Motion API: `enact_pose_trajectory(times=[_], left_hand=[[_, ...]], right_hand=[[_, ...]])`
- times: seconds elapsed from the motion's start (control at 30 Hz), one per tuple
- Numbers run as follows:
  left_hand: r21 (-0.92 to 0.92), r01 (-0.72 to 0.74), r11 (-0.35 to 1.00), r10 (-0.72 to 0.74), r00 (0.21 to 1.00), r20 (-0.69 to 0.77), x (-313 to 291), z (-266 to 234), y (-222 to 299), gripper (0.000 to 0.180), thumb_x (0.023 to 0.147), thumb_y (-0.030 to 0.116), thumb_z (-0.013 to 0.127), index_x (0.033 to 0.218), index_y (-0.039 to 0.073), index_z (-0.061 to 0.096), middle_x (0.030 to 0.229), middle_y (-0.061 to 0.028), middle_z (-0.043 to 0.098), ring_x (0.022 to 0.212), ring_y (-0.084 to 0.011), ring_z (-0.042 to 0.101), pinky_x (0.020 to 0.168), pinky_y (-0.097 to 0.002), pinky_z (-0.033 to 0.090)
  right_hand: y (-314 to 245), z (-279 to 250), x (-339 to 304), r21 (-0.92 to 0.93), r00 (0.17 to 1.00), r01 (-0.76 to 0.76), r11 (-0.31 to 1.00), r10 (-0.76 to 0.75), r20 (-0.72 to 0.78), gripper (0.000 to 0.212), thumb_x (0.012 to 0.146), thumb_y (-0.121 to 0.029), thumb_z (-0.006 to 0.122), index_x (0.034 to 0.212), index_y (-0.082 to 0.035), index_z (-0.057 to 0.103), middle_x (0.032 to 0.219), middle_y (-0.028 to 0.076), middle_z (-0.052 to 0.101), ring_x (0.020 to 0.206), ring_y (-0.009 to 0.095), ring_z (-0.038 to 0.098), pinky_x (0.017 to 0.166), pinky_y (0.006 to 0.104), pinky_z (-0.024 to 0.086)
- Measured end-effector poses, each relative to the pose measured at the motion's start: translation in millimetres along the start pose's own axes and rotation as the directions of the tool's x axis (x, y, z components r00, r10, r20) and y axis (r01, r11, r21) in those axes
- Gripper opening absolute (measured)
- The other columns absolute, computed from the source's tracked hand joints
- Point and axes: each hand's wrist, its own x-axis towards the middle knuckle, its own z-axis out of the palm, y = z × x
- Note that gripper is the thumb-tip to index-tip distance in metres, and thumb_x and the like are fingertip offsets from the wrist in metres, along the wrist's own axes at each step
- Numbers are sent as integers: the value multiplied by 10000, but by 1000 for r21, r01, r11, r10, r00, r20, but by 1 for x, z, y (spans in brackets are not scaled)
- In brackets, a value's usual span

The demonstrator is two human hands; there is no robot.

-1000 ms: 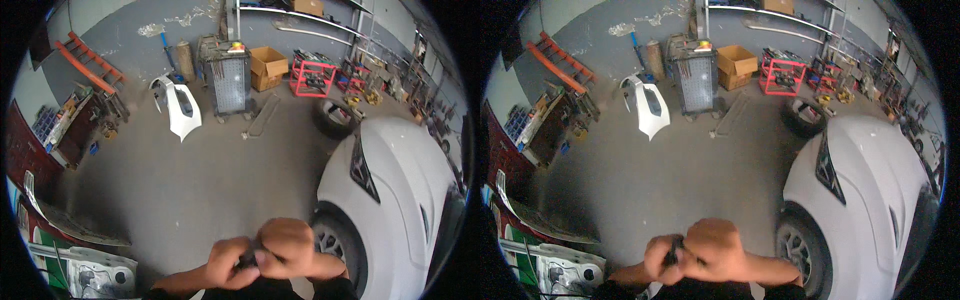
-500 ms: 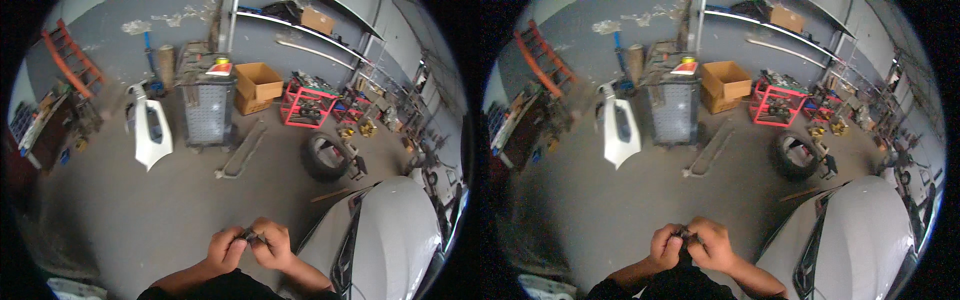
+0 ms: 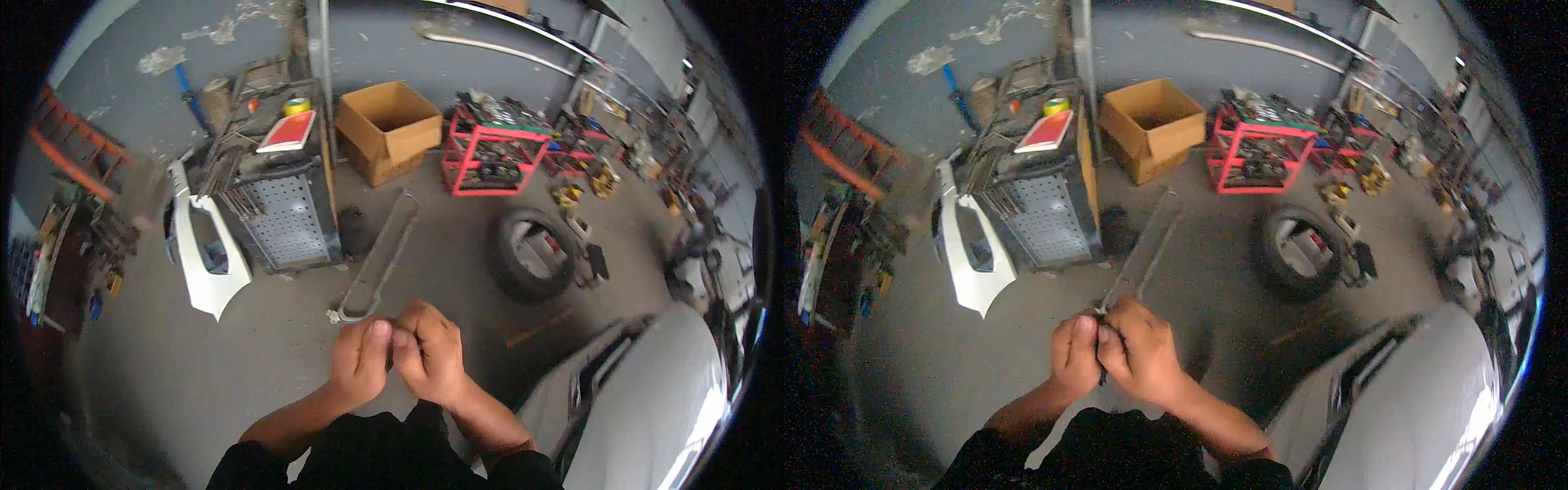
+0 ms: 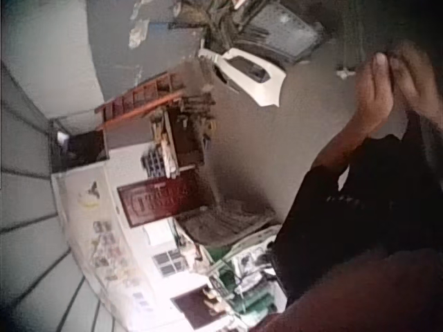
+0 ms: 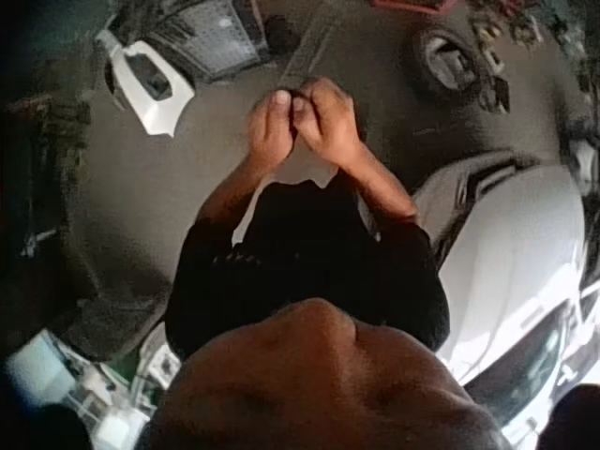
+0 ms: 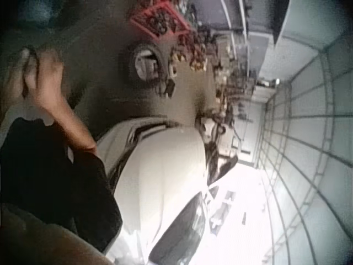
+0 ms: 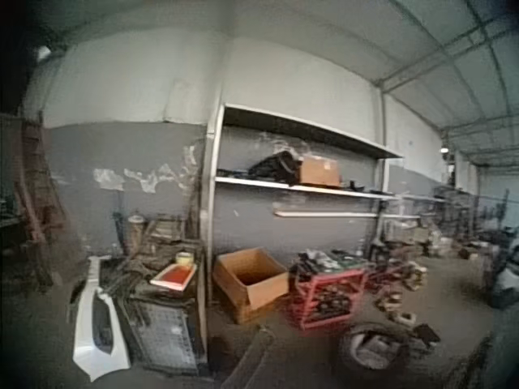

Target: The person applies red tape along the edge of a black car trim piece. They retrieve a roll of red tape from a tool cart, unroll it, and press it onto the trim piece's edge, smoothing it as they go.

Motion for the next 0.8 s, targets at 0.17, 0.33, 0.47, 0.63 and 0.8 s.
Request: enact_pose_trajectory(times=[0.17, 0.33, 0.47, 0.63, 0.8], left_hand=[[-93, 136, 986, -156, 953, -260, 96, 58, -45, 397, 1079, 253, 401, 801, 11, 551, 690, -26, 557, 628, -133, 497, 591, -338, 412], [231, 69, 970, 6, 951, -308, 179, 96, -80, 318, 1048, 164, 426, 801, 3, 544, 661, -70, 539, 615, -152, 472, 564, -356, 396], [174, 103, 979, -16, 897, -442, 245, 126, -100, 302, 1049, 156, 422, 819, -1, 539, 659, -73, 508, 617, -160, 457, 558, -346, 384], [161, 159, 974, -40, 822, -567, 314, 141, -153, 308, 1058, 175, 425, 821, 3, 523, 698, -42, 491, 666, -128, 444, 588, -317, 384], [-52, 184, 982, -167, 689, -705, 369, 118, -244, 334, 1067, 211, 413, 813, 18, 511, 714, 8, 473, 687, -96, 418, 592, -295, 371]], right_hand=[[102, -41, 76, 169, 988, 4, 986, -31, 154, 131, 806, 6, 637, 846, -32, 518, 750, 91, 503, 631, 220, 504, 563, 324, 426], [175, -81, 159, 262, 982, -26, 965, -24, 186, 128, 886, -26, 617, 786, -6, 539, 721, 109, 529, 618, 220, 509, 573, 321, 417], [238, -100, 209, 232, 960, -18, 973, -48, 276, 96, 904, -63, 603, 853, -9, 543, 760, 152, 542, 665, 329, 553, 598, 398, 451], [323, -100, 258, 318, 908, 53, 947, -178, 380, 124, 903, -96, 598, 953, -7, 527, 915, 196, 561, 768, 405, 577, 653, 450, 472], [400, -82, 291, 353, 840, -176, 919, -47, 540, 207, 822, 0, 610, 1017, -9, 544, 878, 175, 552, 793, 321, 591, 717, 382, 496]])
